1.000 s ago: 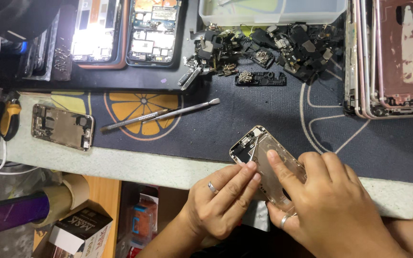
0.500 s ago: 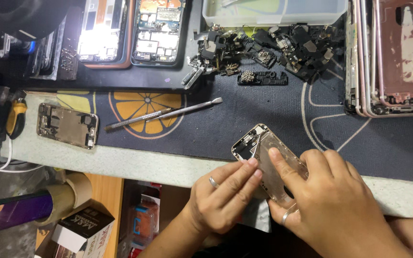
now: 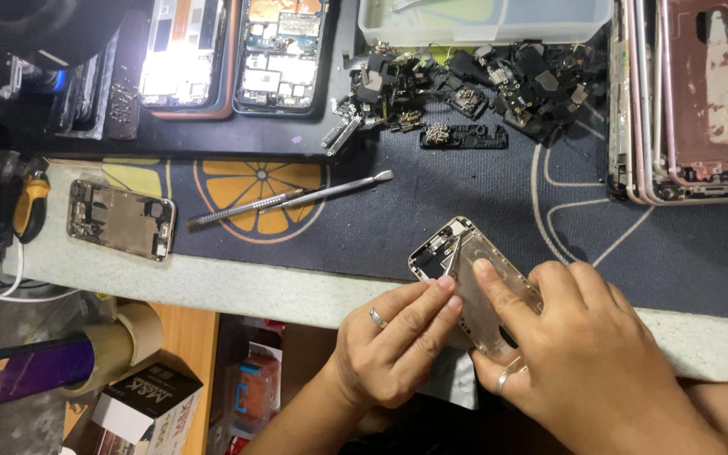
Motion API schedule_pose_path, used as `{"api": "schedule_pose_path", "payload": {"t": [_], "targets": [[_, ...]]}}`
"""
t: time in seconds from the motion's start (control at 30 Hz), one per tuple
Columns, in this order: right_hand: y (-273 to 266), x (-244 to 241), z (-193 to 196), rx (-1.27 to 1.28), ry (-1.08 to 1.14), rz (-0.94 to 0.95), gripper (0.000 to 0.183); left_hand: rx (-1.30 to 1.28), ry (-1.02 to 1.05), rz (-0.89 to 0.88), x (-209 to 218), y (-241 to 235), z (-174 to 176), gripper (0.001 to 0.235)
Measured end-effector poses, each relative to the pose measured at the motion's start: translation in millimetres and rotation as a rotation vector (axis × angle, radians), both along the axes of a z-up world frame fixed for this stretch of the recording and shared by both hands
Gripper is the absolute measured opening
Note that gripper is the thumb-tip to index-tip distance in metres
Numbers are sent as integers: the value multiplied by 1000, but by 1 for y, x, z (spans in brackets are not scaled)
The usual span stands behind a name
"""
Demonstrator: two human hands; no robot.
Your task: The person disassembles a smartphone chassis using a screwdriver and tweezers, removes small internal components, and places them on the workbench. The person then uses a soldering iron to work on the internal circuitry of the device.
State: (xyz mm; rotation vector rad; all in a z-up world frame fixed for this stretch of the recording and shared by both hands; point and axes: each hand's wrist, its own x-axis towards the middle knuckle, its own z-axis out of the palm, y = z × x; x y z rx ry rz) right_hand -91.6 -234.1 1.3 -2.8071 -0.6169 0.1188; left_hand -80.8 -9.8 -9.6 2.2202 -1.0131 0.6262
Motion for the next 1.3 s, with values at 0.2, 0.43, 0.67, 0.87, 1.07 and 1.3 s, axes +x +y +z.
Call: {"api": "schedule_pose_path", "payload": {"t": [0.2, 0.43, 0.67, 0.87, 1.07, 1.3], "targets": [[2, -3, -2, -27, 22, 4, 85, 3, -45, 65, 2, 2, -3, 32], [1, -5, -3, -40, 17, 8, 84, -357, 255, 120, -4, 7, 0, 23], [-1, -6, -5, -46, 41, 10, 87, -681, 658, 227, -1, 15, 0, 31], [-2, -7, -8, -47, 65, 21, 89, -935, 529, 137, 16, 23, -11, 60], [-1, -10, -9, 7, -5, -8, 86, -773, 373, 190, 31, 19, -20, 59], [-2, -10, -9, -8, -5, -10, 85, -482, 114, 48, 30, 19, -19, 62]]}}
